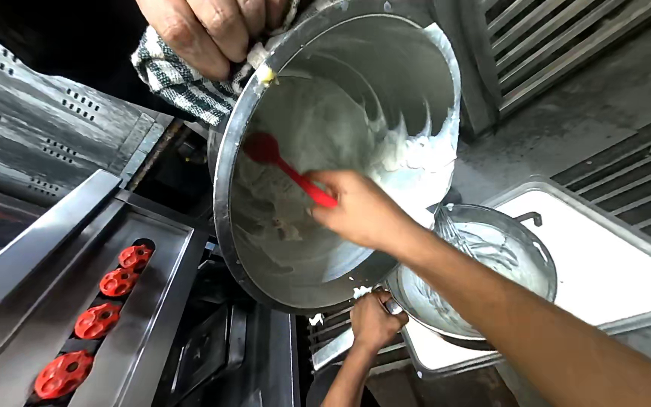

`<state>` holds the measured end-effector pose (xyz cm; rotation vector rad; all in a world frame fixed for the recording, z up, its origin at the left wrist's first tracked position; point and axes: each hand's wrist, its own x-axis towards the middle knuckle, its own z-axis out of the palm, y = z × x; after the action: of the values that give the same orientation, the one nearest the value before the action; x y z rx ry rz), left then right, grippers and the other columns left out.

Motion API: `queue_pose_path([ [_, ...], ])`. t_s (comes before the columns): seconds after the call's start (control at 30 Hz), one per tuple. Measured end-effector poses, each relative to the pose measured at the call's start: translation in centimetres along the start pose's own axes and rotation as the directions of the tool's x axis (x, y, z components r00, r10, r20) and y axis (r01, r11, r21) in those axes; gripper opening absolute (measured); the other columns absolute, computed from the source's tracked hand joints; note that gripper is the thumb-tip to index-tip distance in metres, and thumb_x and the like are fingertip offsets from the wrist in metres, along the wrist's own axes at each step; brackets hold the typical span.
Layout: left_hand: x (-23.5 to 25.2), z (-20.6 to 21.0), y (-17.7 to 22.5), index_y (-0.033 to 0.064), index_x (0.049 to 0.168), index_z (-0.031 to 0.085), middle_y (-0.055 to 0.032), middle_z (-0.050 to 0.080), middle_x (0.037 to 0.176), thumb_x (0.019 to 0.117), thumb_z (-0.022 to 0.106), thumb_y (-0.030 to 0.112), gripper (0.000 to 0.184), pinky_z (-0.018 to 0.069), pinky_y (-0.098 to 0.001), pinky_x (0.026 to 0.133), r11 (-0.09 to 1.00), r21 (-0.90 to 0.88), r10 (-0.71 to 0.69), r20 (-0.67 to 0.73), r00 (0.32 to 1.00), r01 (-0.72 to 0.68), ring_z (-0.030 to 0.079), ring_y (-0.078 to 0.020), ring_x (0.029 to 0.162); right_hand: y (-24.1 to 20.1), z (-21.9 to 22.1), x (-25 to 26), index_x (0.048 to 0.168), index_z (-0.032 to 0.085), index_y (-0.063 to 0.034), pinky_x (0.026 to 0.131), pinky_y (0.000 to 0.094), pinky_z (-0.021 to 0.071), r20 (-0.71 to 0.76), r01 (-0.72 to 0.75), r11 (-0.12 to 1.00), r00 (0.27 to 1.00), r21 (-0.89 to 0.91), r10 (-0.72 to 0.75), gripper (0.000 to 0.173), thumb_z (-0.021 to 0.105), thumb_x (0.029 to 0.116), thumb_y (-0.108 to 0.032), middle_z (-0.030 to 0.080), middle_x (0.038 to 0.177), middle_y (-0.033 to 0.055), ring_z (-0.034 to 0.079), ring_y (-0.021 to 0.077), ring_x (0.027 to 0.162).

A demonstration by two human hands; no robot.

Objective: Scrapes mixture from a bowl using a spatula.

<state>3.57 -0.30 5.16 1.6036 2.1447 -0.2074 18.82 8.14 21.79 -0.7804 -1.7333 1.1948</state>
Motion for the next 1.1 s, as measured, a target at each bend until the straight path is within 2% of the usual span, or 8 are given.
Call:
queue_pose_path([
  [0.1, 0.0, 0.1, 0.0, 0.01, 0.097, 0.074, -0.0101, 0.073, 0.097, 0.0865, 0.074, 0.039, 0.031, 0.0527, -0.0572, 0.086, 1.0, 0.008, -0.003, 0.007, 1.0, 0.003, 0.069, -0.029, 0.096, -1.1, -0.3, 2.0, 0.126, 0.069, -0.0088, 0.063, 0.0436, 0.0515, -0.136, 0.13, 0.99, 0.981, -0.06, -0.137, 0.032, 0.061, 0.0956, -0.01, 0.066, 0.084, 0.0084, 0.063, 0.0215, 0.072],
  [0.23, -0.5, -0.1, 0.2, 0.0105, 0.101, 0.075, -0.0109, 0.074, 0.101, 0.0867, 0.074, 0.038, 0.031, 0.0527, -0.0569, 0.088, 1.0, 0.015, -0.009, -0.008, 1.0, 0.009, 0.07, -0.0298, 0.101, 2.2, 3.9, 0.6, 0.116, 0.07, -0.0053, 0.073, 0.0518, 0.0563, 0.082, 0.019, 0.988, 0.997, -0.155, -0.006, 0.021, 0.062, 0.098, -0.012, 0.07, 0.09, 0.0151, 0.07, 0.0307, 0.083],
  [0.37, -0.2, -0.2, 0.1, 0.0089, 0.098, 0.074, -0.0115, 0.073, 0.098, 0.0853, 0.076, 0.038, 0.032, 0.0524, -0.0578, 0.086, 1.0, -0.014, -0.013, -0.01, 1.0, 0.012, 0.069, -0.0305, 0.098, 3.2, 3.1, -1.0, 0.118, 0.068, -0.0055, 0.072, 0.0473, 0.054, 0.245, -0.11, 0.97, 0.956, -0.218, 0.163, 0.021, 0.057, 0.1022, -0.014, 0.067, 0.09, 0.0143, 0.067, 0.0284, 0.083],
  [0.57, 0.1, 0.0, -0.3, 0.0107, 0.096, 0.074, -0.0092, 0.073, 0.094, 0.0838, 0.077, 0.04, 0.032, 0.0527, -0.0564, 0.085, 1.0, -0.016, -0.023, -0.008, 1.0, 0.023, 0.069, -0.0283, 0.093, -2.5, -2.9, 2.7, 0.12, 0.07, -0.0074, 0.065, 0.0441, 0.0497, -0.065, 0.039, 0.996, 0.997, -0.082, -0.044, 0.024, 0.057, 0.1007, -0.014, 0.066, 0.085, 0.0092, 0.062, 0.0217, 0.074],
  [0.7, 0.0, 0.0, -0.4, 0.0107, 0.095, 0.074, -0.0088, 0.073, 0.094, 0.0832, 0.077, 0.041, 0.032, 0.053, -0.0568, 0.084, 1.0, -0.01, -0.013, -0.015, 1.0, 0.013, 0.069, -0.0281, 0.094, 0.7, 0.8, 1.9, 0.107, 0.068, -0.0041, 0.068, 0.0487, 0.0537, 0.082, -0.056, 0.991, 0.994, -0.122, 0.066, 0.015, 0.059, 0.0992, -0.012, 0.065, 0.086, 0.0133, 0.065, 0.0275, 0.077],
  [0.83, 0.0, 0.1, -0.1, 0.0103, 0.094, 0.074, -0.0092, 0.073, 0.094, 0.084, 0.077, 0.04, 0.032, 0.0528, -0.0567, 0.084, 1.0, -0.017, 0.006, -0.021, 1.0, -0.007, 0.069, -0.0285, 0.094, 3.7, 2.4, -0.7, 0.111, 0.069, -0.0042, 0.071, 0.0481, 0.0524, 0.229, -0.131, 0.968, 0.957, -0.215, 0.18, 0.018, 0.056, 0.1024, -0.014, 0.066, 0.089, 0.0148, 0.066, 0.0288, 0.082],
  [1.03, -0.4, 0.1, -0.2, 0.0106, 0.093, 0.073, -0.0083, 0.072, 0.091, 0.0833, 0.077, 0.039, 0.031, 0.0528, -0.0562, 0.082, 1.0, -0.014, 0.0, -0.022, 1.0, 0.0, 0.069, -0.0276, 0.091, -2.9, -4.0, 3.0, 0.11, 0.071, -0.0067, 0.057, 0.0385, 0.0457, -0.034, 0.015, 0.993, 0.999, -0.113, -0.019, 0.019, 0.058, 0.1002, -0.014, 0.059, 0.076, 0.0059, 0.055, 0.0175, 0.062],
  [1.1, -0.4, 0.0, -0.1, 0.0106, 0.093, 0.073, -0.0083, 0.072, 0.092, 0.0829, 0.078, 0.04, 0.031, 0.0528, -0.0559, 0.083, 1.0, -0.014, -0.003, -0.025, 1.0, 0.003, 0.069, -0.0276, 0.092, -2.5, -3.2, 3.6, 0.109, 0.07, -0.0058, 0.061, 0.0435, 0.05, -0.018, -0.01, 0.994, 1.0, -0.113, 0.008, 0.017, 0.059, 0.0986, -0.013, 0.063, 0.082, 0.0091, 0.06, 0.0217, 0.069],
])
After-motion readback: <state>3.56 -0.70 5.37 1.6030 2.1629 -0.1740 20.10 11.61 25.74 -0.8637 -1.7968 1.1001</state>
